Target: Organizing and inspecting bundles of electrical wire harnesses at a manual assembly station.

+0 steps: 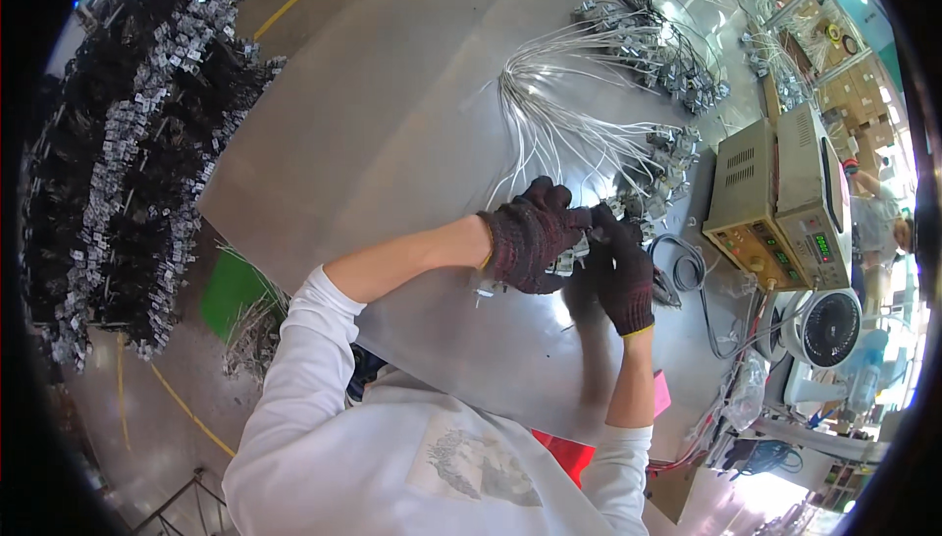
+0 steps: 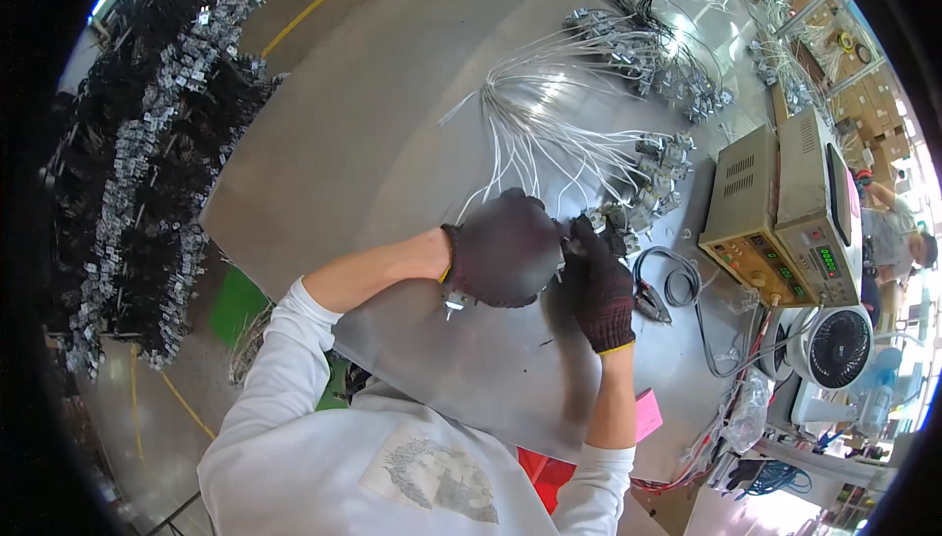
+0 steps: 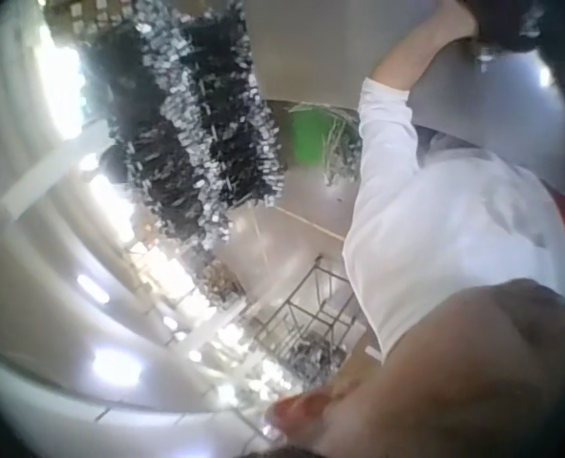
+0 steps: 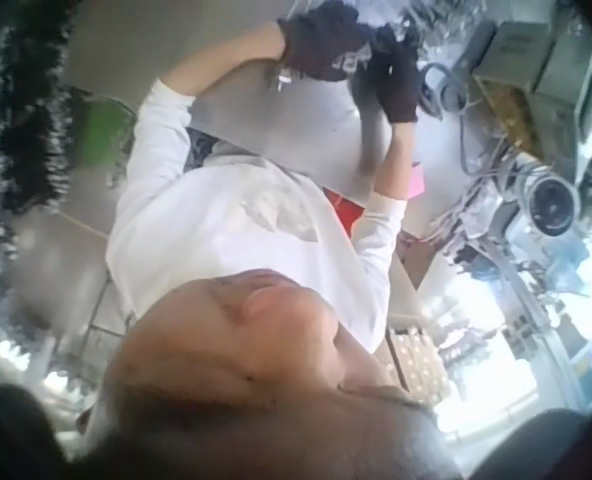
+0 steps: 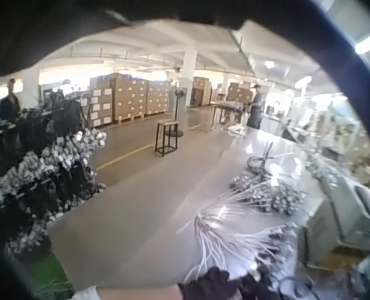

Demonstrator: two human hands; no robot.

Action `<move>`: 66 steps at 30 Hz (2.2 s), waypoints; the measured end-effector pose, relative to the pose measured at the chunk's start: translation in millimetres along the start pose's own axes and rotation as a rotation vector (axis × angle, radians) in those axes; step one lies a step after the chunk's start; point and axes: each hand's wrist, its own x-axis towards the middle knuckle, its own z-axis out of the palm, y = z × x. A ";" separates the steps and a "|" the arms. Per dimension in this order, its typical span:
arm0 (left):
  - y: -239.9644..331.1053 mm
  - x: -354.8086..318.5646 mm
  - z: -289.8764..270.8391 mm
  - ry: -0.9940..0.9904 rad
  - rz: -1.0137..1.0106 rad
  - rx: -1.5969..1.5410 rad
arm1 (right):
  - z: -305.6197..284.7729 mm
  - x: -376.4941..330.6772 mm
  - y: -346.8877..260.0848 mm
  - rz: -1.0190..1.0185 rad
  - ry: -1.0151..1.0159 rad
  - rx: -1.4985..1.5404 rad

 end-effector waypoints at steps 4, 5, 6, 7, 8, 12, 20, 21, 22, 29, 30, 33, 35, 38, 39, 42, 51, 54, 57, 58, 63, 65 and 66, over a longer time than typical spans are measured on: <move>5.5 3.9 1.2 0.245 -0.044 0.140 | 9.7 -19.9 -18.9 0.128 0.005 0.206; 4.8 8.2 7.0 0.298 -0.077 0.093 | 4.3 -23.6 -27.2 0.165 -0.053 0.285; 2.1 10.4 11.0 0.297 -0.104 0.084 | 2.5 -24.4 -31.2 0.101 -0.045 0.263; 3.8 11.0 9.8 0.299 -0.090 0.086 | 0.0 -24.6 -27.2 0.104 -0.032 0.259; 4.9 11.0 8.3 0.217 -0.209 -0.073 | 0.0 -24.1 -18.9 0.109 -0.045 0.287; -2.1 4.8 21.2 0.273 -0.093 -0.231 | 0.6 -8.9 -9.1 0.203 -0.026 0.367; 1.2 4.1 15.4 0.061 -0.038 -0.149 | -9.9 27.1 -21.4 0.351 -0.052 0.056; -0.8 4.8 15.2 0.060 -0.032 -0.142 | -8.3 30.2 -23.8 0.354 -0.051 -0.040; -1.4 5.9 14.3 0.094 -0.013 -0.251 | -6.7 32.8 -24.5 0.354 -0.044 -0.040; -0.5 5.3 22.9 0.297 -0.010 -0.144 | 3.2 40.7 -19.8 0.345 0.005 -0.232; -2.2 4.4 27.4 0.292 -0.008 -0.149 | 3.1 43.4 -21.0 0.364 -0.016 -0.260; -0.9 7.4 13.1 0.178 -0.087 -0.091 | 6.1 42.1 2.0 0.174 -0.009 -0.337; -3.4 8.3 17.6 0.186 -0.106 -0.081 | 8.2 45.0 14.8 0.204 -0.073 -0.334; 0.9 6.7 17.6 0.211 -0.211 -0.107 | -2.5 37.9 25.7 0.204 -0.239 -0.318; 2.0 5.6 16.7 0.228 -0.288 -0.141 | -6.5 35.4 29.5 0.197 -0.244 -0.317; -15.5 -1.6 33.5 0.261 -0.091 -0.164 | -16.8 31.7 1.0 0.174 -0.341 -0.199; 7.6 26.3 38.8 0.179 -0.081 -0.143 | -76.3 -3.1 -7.6 0.213 0.202 0.066; 2.9 20.4 38.6 0.189 -0.040 -0.114 | -71.7 13.6 2.3 -0.118 0.352 -0.279; 2.2 20.0 43.1 0.213 -0.066 -0.158 | -51.2 25.3 24.6 -0.089 0.272 -0.292; 1.0 19.5 43.1 0.205 -0.099 -0.189 | -41.0 31.3 31.7 -0.062 0.273 -0.273; 3.9 25.4 35.0 0.147 -0.051 -0.169 | -45.9 43.5 60.3 0.020 0.309 -0.128; 2.4 22.7 43.8 0.182 -0.036 -0.165 | -57.9 49.7 43.3 0.035 0.248 -0.158; -1.8 21.1 53.7 0.224 -0.025 -0.160 | -63.2 53.2 33.7 0.054 0.181 -0.187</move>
